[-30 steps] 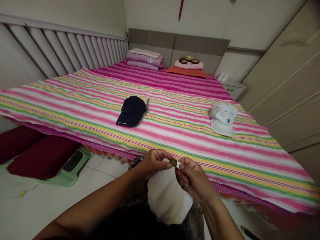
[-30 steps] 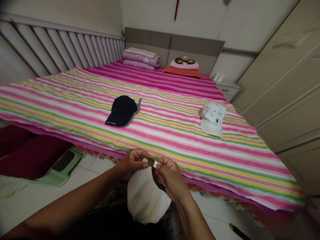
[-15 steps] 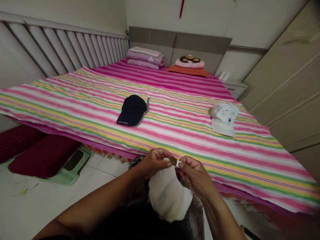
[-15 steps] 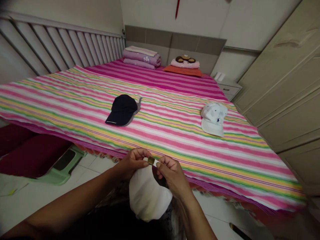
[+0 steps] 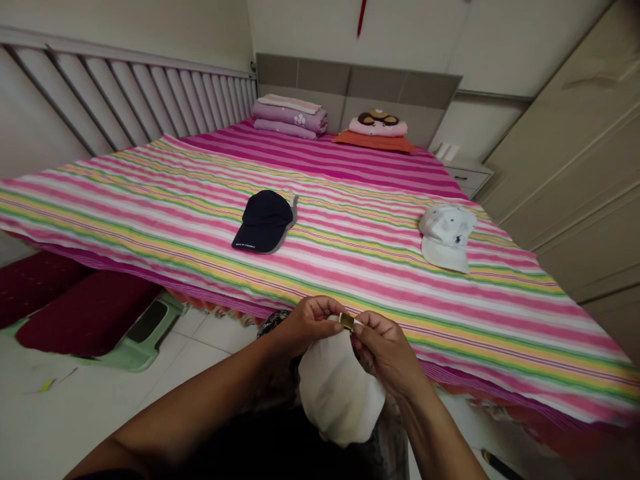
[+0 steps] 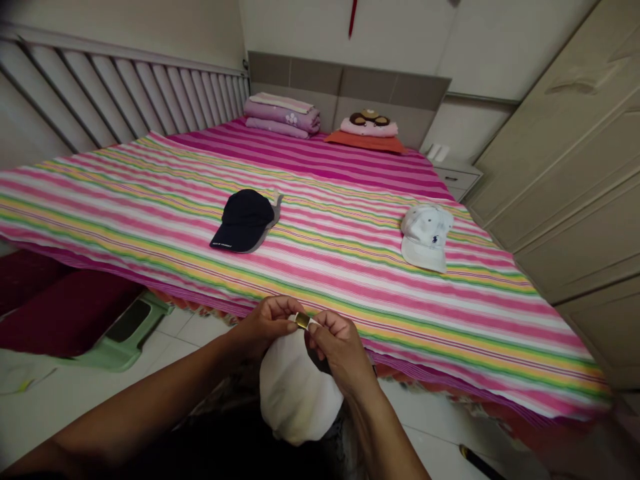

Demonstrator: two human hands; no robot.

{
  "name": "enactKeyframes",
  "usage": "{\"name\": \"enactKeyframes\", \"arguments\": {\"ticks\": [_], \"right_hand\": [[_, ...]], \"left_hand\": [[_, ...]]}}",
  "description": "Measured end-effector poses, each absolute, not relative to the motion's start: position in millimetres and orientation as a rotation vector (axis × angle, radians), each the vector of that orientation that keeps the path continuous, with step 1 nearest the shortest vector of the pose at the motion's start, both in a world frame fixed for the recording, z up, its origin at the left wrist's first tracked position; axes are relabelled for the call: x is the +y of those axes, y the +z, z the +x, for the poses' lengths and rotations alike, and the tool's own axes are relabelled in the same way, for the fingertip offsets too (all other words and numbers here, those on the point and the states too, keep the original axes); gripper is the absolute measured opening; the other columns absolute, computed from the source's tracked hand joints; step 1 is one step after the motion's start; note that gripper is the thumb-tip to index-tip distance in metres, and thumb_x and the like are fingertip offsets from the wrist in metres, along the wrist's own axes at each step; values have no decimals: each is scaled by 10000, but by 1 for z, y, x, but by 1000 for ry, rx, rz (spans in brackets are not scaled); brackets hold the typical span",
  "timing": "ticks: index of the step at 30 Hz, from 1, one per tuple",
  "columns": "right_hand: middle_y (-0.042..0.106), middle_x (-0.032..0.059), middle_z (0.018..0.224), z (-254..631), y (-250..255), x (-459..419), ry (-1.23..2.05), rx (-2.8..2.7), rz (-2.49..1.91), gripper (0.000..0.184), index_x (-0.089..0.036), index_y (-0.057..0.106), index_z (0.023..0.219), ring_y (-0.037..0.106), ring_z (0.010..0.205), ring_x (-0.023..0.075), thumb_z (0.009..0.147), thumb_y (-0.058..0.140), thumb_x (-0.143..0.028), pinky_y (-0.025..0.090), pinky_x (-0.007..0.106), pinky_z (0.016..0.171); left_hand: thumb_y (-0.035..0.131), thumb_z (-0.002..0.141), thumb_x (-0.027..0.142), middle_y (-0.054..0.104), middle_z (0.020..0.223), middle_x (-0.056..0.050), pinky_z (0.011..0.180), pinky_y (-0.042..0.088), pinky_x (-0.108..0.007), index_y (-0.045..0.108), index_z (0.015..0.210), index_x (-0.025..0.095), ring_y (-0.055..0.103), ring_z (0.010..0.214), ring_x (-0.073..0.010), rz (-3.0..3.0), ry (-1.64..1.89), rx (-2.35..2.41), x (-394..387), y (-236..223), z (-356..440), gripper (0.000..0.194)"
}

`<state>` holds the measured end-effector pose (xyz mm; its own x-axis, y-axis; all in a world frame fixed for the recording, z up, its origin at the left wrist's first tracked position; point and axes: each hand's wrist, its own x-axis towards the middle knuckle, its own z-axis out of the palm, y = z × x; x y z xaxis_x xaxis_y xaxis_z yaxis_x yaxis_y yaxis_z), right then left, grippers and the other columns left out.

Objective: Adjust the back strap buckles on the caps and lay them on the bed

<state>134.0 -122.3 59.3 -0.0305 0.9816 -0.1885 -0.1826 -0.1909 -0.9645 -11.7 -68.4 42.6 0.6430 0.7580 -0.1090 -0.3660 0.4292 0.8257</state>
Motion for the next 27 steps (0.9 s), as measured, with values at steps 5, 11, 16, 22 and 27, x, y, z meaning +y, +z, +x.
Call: {"name": "enactKeyframes", "arguments": {"ticks": [5, 11, 16, 22, 27], "right_hand": [[500, -29, 538, 134, 57, -124, 1505, -986, -1144, 256, -163, 533, 658, 414, 481, 83, 647, 655, -388, 333, 215, 483], [467, -43, 520, 130, 54, -126, 1574, -949, -1199, 296, -162, 533, 688, 377, 454, 86, 614, 665, -416, 305, 225, 463], [465, -44, 532, 134, 50, -125, 1507, -1031, -1293, 254, -168, 520, 666, 357, 457, 83, 647, 639, -391, 277, 217, 450], [356, -66, 501, 135, 51, -123, 1356, -1215, -1364, 282, -184, 417, 568, 266, 453, 68, 667, 612, -361, 224, 205, 420], [448, -48, 556, 136, 61, -122, 1021, -1489, -1484, 159, -194, 486, 660, 387, 498, 103, 679, 603, -300, 309, 217, 468]], "left_hand": [[743, 543, 226, 622, 639, -8, 538, 401, -206, 596, 756, 126, 545, 522, -81, 856, 814, 546, -66, 40, -11, 278], [737, 543, 199, 619, 678, -13, 600, 409, -219, 597, 759, 134, 553, 594, -93, 855, 810, 484, -67, 38, -7, 265], [673, 622, 270, 620, 742, -48, 567, 371, -203, 630, 734, 114, 514, 594, -86, 970, 797, 565, -61, 36, -9, 197], [659, 606, 263, 497, 524, 25, 474, 262, -183, 620, 671, 112, 357, 453, -43, 1015, 667, 656, -55, 33, -12, 169], [652, 587, 234, 497, 532, 25, 510, 299, -200, 597, 638, 121, 407, 484, -61, 953, 666, 617, -55, 35, -12, 136]]}}
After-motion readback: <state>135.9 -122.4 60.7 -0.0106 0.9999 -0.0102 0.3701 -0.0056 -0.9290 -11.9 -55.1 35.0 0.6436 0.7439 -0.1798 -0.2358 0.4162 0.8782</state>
